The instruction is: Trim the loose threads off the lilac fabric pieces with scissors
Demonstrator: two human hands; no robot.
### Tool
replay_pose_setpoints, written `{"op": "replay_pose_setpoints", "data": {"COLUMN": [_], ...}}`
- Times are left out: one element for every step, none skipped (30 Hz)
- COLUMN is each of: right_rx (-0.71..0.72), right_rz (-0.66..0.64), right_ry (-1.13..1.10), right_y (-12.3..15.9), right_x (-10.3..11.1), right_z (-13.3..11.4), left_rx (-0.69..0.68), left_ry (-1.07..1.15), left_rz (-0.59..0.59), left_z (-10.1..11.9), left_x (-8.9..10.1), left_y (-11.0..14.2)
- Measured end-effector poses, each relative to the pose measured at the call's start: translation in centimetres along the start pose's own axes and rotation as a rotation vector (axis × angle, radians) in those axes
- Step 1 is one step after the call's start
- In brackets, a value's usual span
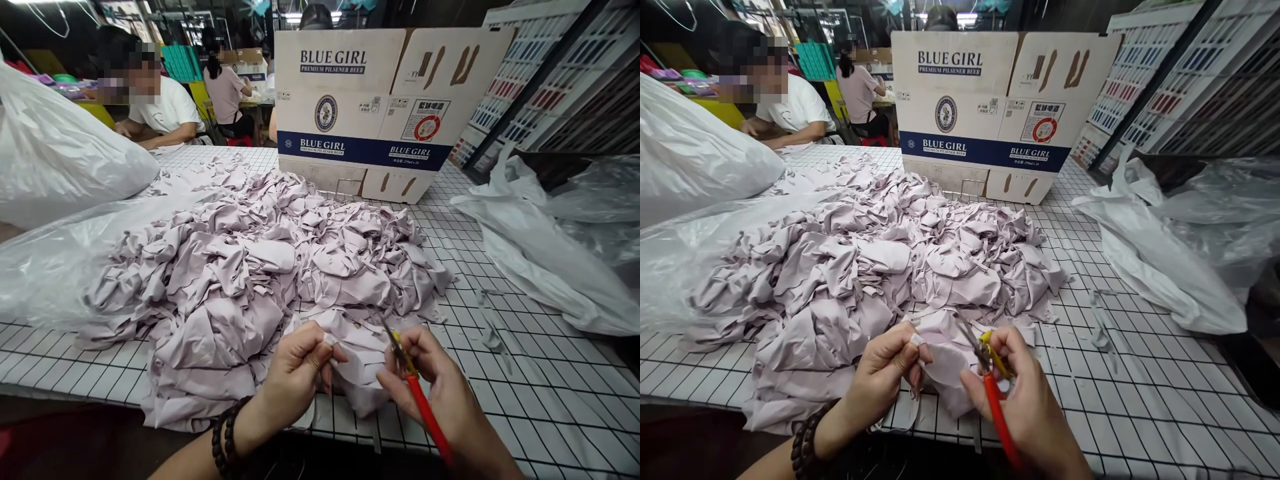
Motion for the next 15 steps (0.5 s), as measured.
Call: {"op": "replay_pose_setpoints", "data": {"right_rx": [0.019, 0.035, 0.046, 0.057, 0.069, 0.084, 0.095, 0.103, 0.107, 0.111, 0.117, 0.128, 0.145, 0.169, 0.196], "right_rz": [0.021, 0.029, 0.032, 0.031, 0.028, 0.023, 0.018, 0.014, 0.012, 0.01, 0.01, 0.009, 0.002, -0.008, -0.02], "right_ry": [0.127, 0.232, 0.313, 0.37, 0.407, 0.432, 0.452, 0.469, 0.486, 0.504, 0.521, 0.539, 0.559, 0.579, 0.599], "right_y": [0.5, 0.9, 1.2, 1.4, 1.5, 1.6, 1.5, 1.5, 1.4, 1.3, 1.2, 1.2, 1.2, 1.1, 1.1], "right_x": [0.2, 0.3, 0.1, -0.1, -0.4, -0.8, -1.0, -1.3, -1.4, -1.5, -1.5, -1.5, -1.5, -1.4, -1.4], "right_z": [-0.3, -0.6, -0.8, -1.0, -1.0, -1.0, -1.0, -0.9, -0.9, -0.8, -0.8, -0.8, -0.8, -0.8, -0.8], "left_rx": [0.005, 0.006, -0.004, -0.027, -0.059, -0.089, -0.115, -0.132, -0.141, -0.146, -0.15, -0.157, -0.164, -0.17, -0.176], "left_ry": [-0.027, -0.057, -0.095, -0.141, -0.188, -0.227, -0.254, -0.272, -0.282, -0.288, -0.297, -0.31, -0.323, -0.337, -0.349], "left_rz": [-0.003, -0.007, -0.012, -0.02, -0.029, -0.041, -0.054, -0.069, -0.082, -0.091, -0.095, -0.097, -0.096, -0.095, -0.093], "left_z": [-0.1, -0.1, -0.1, -0.1, -0.1, -0.1, -0.1, -0.1, -0.1, 0.0, 0.0, 0.1, 0.1, 0.1, 0.2], "left_x": [0.1, 0.1, 0.2, 0.2, 0.3, 0.3, 0.3, 0.4, 0.4, 0.5, 0.6, 0.6, 0.7, 0.7, 0.7], "left_y": [-0.1, -0.1, -0.1, -0.1, 0.0, 0.0, 0.1, 0.2, 0.2, 0.3, 0.3, 0.3, 0.3, 0.3, 0.3]}}
Point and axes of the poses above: each hand's wrist, its own y-axis away from the middle knuckle, its own x-axis out of the back of the hand, z = x × y, the point moved 1 cm from there along -y, towards the middle knuckle, and after that the axes turned 2 degrees about x, right-handed, at the moved point
